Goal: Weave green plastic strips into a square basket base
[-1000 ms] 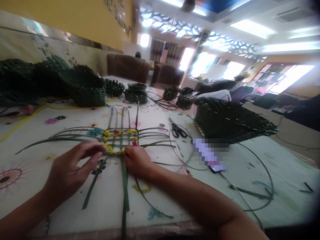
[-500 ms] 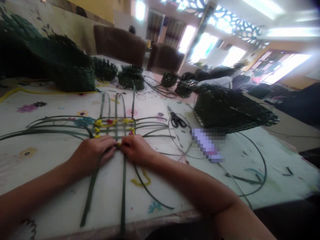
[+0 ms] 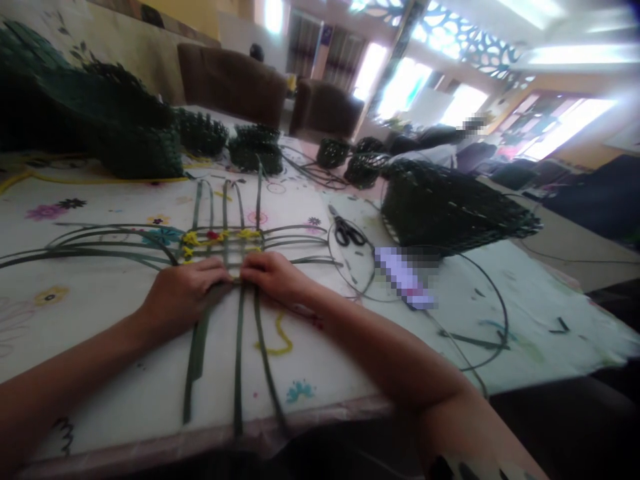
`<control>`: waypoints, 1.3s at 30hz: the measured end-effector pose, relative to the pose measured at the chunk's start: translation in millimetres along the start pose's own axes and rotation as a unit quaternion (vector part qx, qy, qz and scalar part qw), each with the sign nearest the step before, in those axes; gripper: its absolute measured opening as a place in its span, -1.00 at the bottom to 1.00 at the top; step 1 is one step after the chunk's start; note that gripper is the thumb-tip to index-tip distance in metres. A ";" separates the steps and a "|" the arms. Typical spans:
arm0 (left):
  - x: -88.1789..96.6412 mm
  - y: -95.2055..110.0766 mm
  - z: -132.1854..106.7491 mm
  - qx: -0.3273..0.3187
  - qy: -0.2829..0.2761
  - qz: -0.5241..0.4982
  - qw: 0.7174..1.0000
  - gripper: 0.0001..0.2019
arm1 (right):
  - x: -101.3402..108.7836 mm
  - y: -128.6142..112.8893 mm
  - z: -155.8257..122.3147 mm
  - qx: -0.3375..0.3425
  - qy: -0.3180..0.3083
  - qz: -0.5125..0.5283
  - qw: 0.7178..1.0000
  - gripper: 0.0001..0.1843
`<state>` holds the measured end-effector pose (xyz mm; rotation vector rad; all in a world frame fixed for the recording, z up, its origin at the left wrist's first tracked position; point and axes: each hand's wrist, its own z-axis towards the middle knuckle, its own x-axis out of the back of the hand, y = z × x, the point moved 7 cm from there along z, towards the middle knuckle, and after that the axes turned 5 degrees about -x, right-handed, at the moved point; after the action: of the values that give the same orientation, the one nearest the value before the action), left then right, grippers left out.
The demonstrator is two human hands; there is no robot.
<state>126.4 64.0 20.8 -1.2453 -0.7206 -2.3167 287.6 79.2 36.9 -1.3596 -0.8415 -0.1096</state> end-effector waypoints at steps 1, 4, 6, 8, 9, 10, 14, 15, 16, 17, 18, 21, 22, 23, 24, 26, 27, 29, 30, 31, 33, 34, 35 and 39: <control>0.5 0.3 0.3 0.000 0.004 0.002 1.000 -0.59 | 2.7 0.9 0.1 0.007 0.000 0.000 1.000 -0.77; 1.7 1.9 1.1 0.003 0.004 0.022 1.000 -0.58 | 8.9 0.4 -0.7 0.025 -0.011 -0.031 0.999 -0.87; 2.3 3.3 1.5 0.001 0.001 0.029 1.000 -0.59 | 10.6 -2.9 -1.9 0.036 -0.030 -0.063 0.997 -0.84; 2.3 3.3 1.4 0.002 -0.001 0.029 1.000 -0.60 | 10.8 -7.6 -4.1 0.047 -0.052 -0.095 0.993 -0.78; 1.9 2.5 1.2 0.006 -0.001 0.026 1.000 -0.61 | 10.4 -10.0 -5.6 0.052 -0.061 -0.110 0.991 -0.77; 1.3 1.2 0.7 0.012 0.001 0.020 1.000 -0.62 | 10.1 -12.5 -7.1 0.057 -0.065 -0.123 0.989 -0.76; -2.4 -4.3 -2.2 0.030 0.004 -0.004 1.000 -0.67 | 7.9 -19.4 -13.3 0.068 -0.052 -0.171 0.982 -0.79; -3.6 -5.0 -2.7 0.030 0.002 -0.007 1.000 -0.67 | 6.6 -20.0 -14.5 0.067 -0.052 -0.180 0.980 -0.78; -4.3 -5.6 -3.2 0.030 0.002 -0.008 1.000 -0.67 | 5.3 -20.3 -15.4 0.065 -0.054 -0.185 0.979 -0.77; -4.9 -6.1 -3.6 0.031 0.001 -0.009 0.999 -0.67 | 4.4 -20.7 -16.1 0.064 -0.056 -0.187 0.979 -0.76; -5.1 -6.4 -3.8 0.031 0.002 -0.010 0.999 -0.68 | 4.0 -21.2 -16.6 0.064 -0.056 -0.185 0.979 -0.75; -4.0 -6.3 -3.6 0.033 0.008 -0.015 0.999 -0.68 | 5.0 -23.6 -17.1 0.074 -0.052 -0.183 0.979 -0.77; -3.4 -5.6 -3.3 0.032 0.010 -0.015 0.999 -0.68 | 5.3 -23.9 -17.0 0.076 -0.053 -0.186 0.978 -0.80; -2.8 -4.6 -3.1 0.029 0.010 -0.012 0.999 -0.68 | 5.4 -23.9 -16.8 0.078 -0.054 -0.188 0.978 -0.83; -2.2 -3.6 -2.9 0.026 0.010 -0.006 1.000 -0.67 | 5.6 -23.6 -16.4 0.080 -0.054 -0.188 0.977 -0.84; -1.1 -1.3 -3.0 0.019 0.010 0.015 1.000 -0.65 | 5.4 -22.8 -15.6 0.085 -0.057 -0.182 0.978 -0.83; -0.5 -0.2 -3.3 0.016 0.011 0.027 0.999 -0.64 | 4.9 -22.2 -15.1 0.089 -0.060 -0.177 0.978 -0.82; 1.0 2.2 -3.8 0.006 0.020 0.046 0.999 -0.64 | 3.8 -20.6 -13.9 0.095 -0.065 -0.168 0.979 -0.80; 1.6 3.7 -3.8 0.000 0.023 0.052 0.998 -0.64 | 3.5 -19.4 -13.2 0.095 -0.064 -0.166 0.979 -0.79; 2.0 5.3 -3.6 -0.006 0.025 0.057 0.998 -0.64 | 3.3 -18.1 -12.3 0.095 -0.062 -0.164 0.980 -0.77; 2.5 8.3 -2.5 -0.015 0.027 0.063 0.998 -0.63 | 3.4 -15.9 -10.8 0.096 -0.060 -0.158 0.981 -0.73; 2.7 9.4 -1.6 -0.017 0.028 0.067 0.997 -0.61 | 3.6 -15.0 -10.2 0.097 -0.060 -0.153 0.982 -0.72; 2.7 9.9 -0.7 -0.016 0.028 0.071 0.997 -0.60 | 3.7 -14.4 -9.8 0.099 -0.062 -0.147 0.982 -0.73; 1.0 7.8 1.8 -0.003 0.026 0.076 0.997 -0.61 | 5.7 -13.7 -9.0 0.108 -0.074 -0.132 0.982 -0.80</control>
<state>131.5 58.9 24.4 -1.1941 -0.5825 -2.2203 288.6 69.9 51.6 -1.0564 -1.1249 -0.1200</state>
